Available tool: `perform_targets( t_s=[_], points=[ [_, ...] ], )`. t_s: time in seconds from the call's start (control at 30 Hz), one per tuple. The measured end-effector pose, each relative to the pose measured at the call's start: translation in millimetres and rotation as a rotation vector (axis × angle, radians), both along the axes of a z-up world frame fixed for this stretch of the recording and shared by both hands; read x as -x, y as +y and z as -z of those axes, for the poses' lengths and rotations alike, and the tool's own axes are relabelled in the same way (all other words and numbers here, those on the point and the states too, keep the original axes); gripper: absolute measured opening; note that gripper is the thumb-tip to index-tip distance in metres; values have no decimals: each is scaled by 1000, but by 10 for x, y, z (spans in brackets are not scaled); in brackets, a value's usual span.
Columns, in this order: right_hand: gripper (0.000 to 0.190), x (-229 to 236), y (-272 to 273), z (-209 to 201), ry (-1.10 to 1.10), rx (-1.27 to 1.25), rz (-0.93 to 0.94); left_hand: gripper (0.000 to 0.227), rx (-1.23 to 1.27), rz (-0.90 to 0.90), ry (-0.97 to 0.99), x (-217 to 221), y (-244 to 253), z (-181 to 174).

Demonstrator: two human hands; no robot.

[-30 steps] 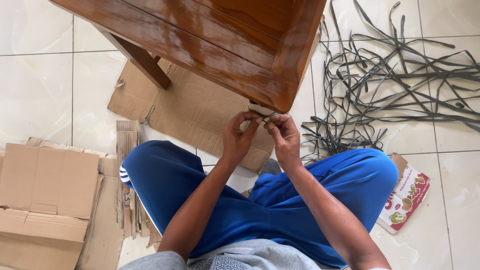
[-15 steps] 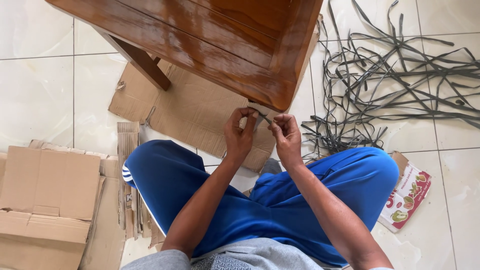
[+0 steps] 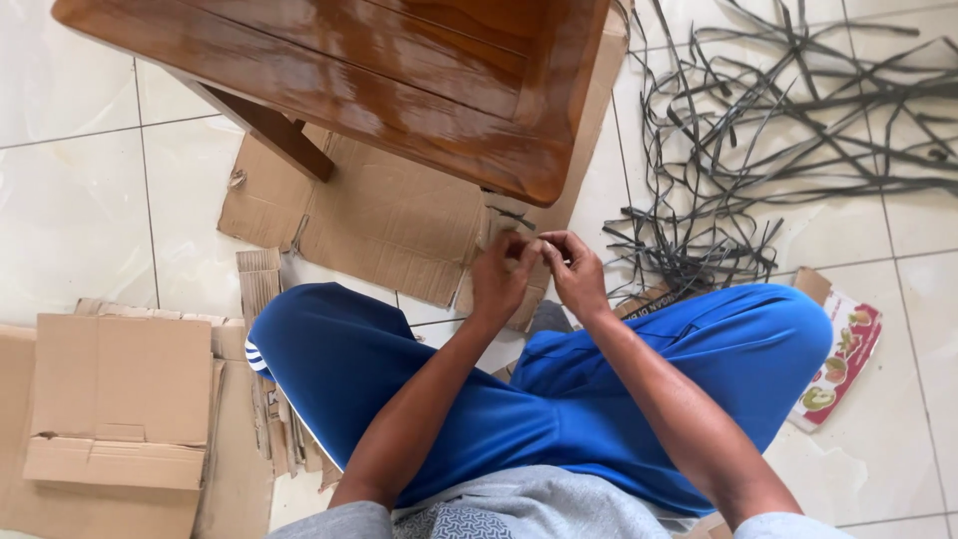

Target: The person is polishing a wooden chair with a cloth and then wrapping the legs with cardboard and plastic ties.

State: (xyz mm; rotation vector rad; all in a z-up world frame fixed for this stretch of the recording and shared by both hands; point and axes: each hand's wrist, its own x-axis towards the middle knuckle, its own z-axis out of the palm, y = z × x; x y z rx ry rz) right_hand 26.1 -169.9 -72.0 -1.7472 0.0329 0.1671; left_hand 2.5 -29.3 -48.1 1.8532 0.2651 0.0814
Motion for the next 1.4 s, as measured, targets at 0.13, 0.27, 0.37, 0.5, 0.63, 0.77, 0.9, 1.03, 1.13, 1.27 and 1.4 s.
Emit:
perform_targets(
  t_s=[0.13,0.27,0.37,0.5,0.63,0.77,0.9,1.03,1.13,1.27,1.4],
  points=[
    [19,-52,-331,462,69,356,-72,20,-180,210,100,75,-85,611],
    [31,-55,-693,970,253,741,-249,17,-295,486,223,173,-57,1206],
    [47,-77,-1000,1565,459,891,-298,19,-417,619,263,241,-49,1457],
    [64,-106,-1150,1711,671,914,-218,24,-416,716,292,277,-146,1586],
    [64,-122,-1075,1748,727,884,-151,25,-475,769,326,293,-142,1615],
    [60,-136,-1138,2079,688,867,-51,24,-475,756,284,297,-61,1609],
    [60,-228,-1182,2349,639,772,-20,25,-419,685,262,276,-15,1428],
    [46,21,-700,1199,258,706,-163,29,-251,534,261,191,5,1303],
    [39,185,-391,659,118,617,-316,36,-130,448,286,120,36,1231],
    [28,400,-182,169,55,474,-553,41,68,310,411,44,43,1524],
    [29,442,-175,80,239,593,-620,39,39,259,385,48,81,1545]
  ],
)
